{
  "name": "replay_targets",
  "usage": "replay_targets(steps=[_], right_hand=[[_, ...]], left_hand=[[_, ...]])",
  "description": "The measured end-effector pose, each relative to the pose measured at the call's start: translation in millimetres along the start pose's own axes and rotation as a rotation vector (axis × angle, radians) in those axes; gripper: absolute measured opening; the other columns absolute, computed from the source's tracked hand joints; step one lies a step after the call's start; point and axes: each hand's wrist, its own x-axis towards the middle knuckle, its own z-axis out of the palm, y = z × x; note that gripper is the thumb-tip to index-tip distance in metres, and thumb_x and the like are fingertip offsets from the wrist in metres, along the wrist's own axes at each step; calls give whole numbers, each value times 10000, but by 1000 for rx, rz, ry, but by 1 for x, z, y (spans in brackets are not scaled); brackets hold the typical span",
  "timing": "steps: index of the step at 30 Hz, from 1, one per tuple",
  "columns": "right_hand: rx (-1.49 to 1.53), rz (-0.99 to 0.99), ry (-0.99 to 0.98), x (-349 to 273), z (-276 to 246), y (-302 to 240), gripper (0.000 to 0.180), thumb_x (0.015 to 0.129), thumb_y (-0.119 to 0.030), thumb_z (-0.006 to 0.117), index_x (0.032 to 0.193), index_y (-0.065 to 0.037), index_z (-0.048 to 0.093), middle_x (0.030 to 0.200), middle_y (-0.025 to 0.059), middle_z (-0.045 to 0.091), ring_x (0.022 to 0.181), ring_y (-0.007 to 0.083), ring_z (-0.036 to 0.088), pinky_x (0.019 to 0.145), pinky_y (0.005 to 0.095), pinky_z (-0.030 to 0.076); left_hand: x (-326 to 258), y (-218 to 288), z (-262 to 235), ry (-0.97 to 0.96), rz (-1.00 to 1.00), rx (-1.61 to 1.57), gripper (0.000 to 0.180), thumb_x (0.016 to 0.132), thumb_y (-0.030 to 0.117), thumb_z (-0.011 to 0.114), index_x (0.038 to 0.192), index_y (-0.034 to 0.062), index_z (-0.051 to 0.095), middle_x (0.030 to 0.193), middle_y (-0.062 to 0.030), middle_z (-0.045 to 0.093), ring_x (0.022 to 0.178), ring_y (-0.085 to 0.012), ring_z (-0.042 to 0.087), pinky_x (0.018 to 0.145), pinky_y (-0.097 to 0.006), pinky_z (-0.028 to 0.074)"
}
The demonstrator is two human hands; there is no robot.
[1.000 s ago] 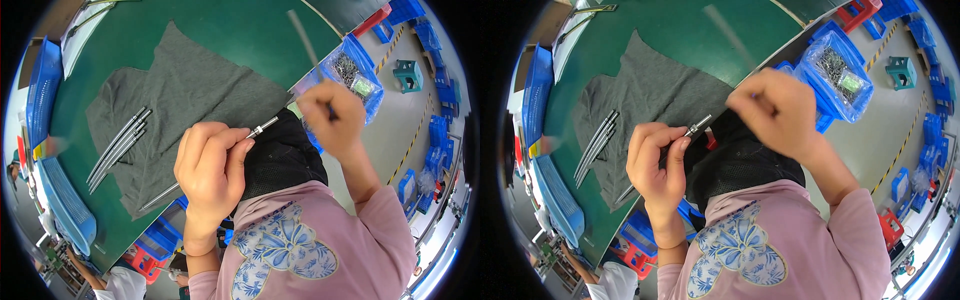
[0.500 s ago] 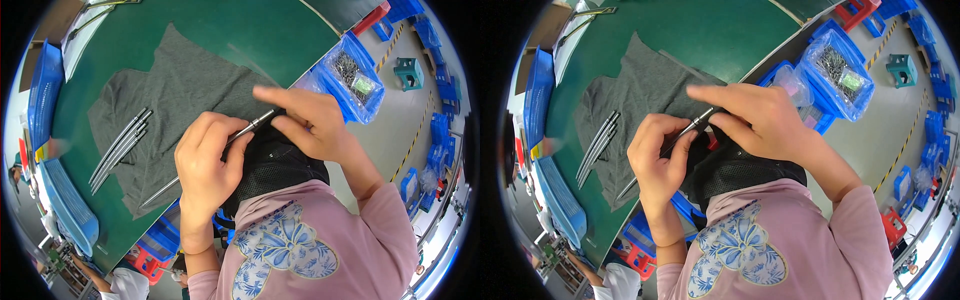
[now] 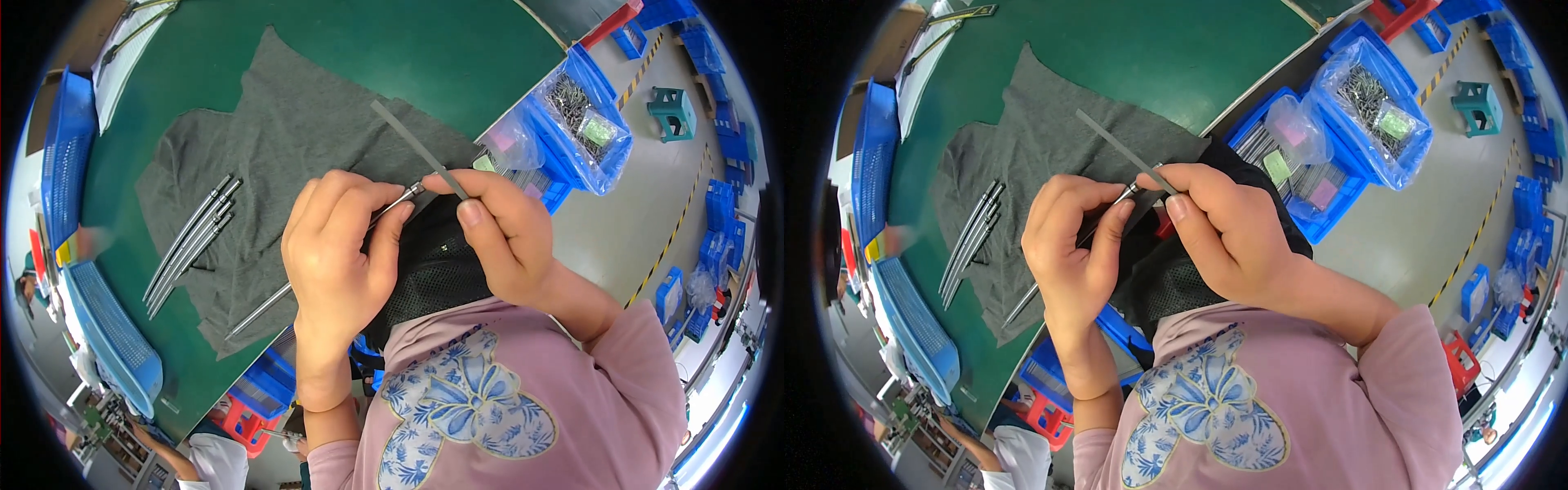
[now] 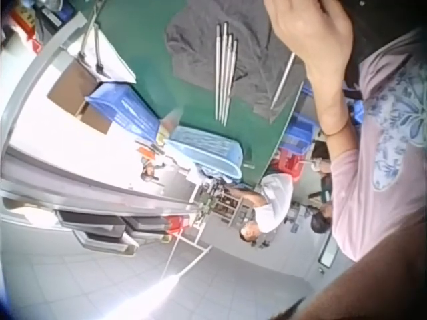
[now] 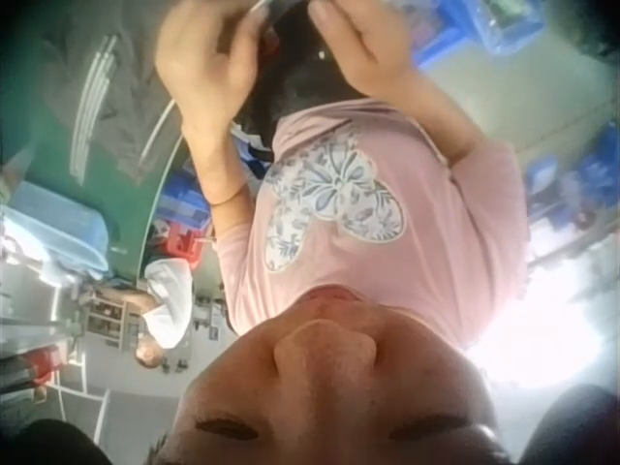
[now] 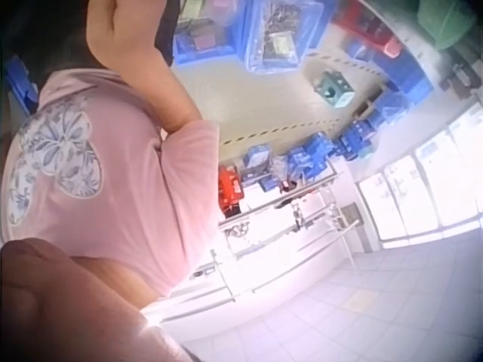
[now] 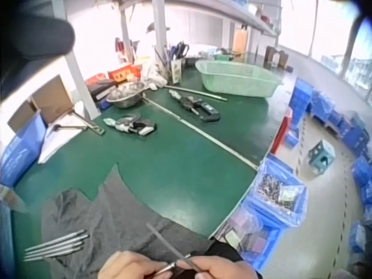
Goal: Assembling metal tubes by inserting small pins and using a hand file to smooth components.
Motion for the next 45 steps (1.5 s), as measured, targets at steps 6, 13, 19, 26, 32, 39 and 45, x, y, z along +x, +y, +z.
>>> replay_targets(steps=[6,13,19,26,32,39,45], right_hand=[[178,215,-14,0,-4,-11,239,949,-52,470,1139,24,591,731,36,604,600,74,521,547,225,412],[106,127,35,-18,-4,8,347,958,-26,416,1301,8,455,690,38,547,570,70,486,546,223,383],[117,35,-89,-25,2,11,383,967,-13,360,1333,84,419,667,30,501,532,85,493,524,225,399],[95,110,-110,-30,3,8,423,935,22,411,1349,-41,474,878,77,652,537,105,565,527,233,453],[-27,47,7,-33,15,11,431,892,49,444,1306,-39,525,945,113,691,574,161,612,546,254,479],[-564,-196,9,-37,12,10,573,709,101,516,1271,2,564,584,73,507,429,204,483,421,288,369],[-750,-215,2,-26,15,-2,614,665,68,533,1270,-19,578,578,47,510,436,203,489,414,309,364]], left_hand=[[-2,0,1,9,21,6,154,659,-14,744,763,38,642,741,-65,572,635,-236,543,552,-332,430],[-4,-2,2,16,-9,-4,159,652,-4,757,772,38,661,728,-56,556,624,-226,536,546,-333,423],[-1,-3,3,33,17,16,161,651,-1,760,772,49,666,718,-48,545,617,-217,534,536,-328,420],[-1,-4,4,58,68,26,154,655,-8,753,767,45,661,728,-50,539,618,-220,530,534,-329,416],[-2,-3,6,62,69,25,152,658,-14,747,767,42,658,729,-53,535,616,-224,526,533,-332,412],[-2,-4,10,99,72,6,156,646,-33,739,756,30,648,721,-56,547,615,-231,523,536,-332,416],[-3,-5,12,122,48,-33,152,644,-50,726,750,22,643,731,-59,556,616,-234,521,536,-335,421]])
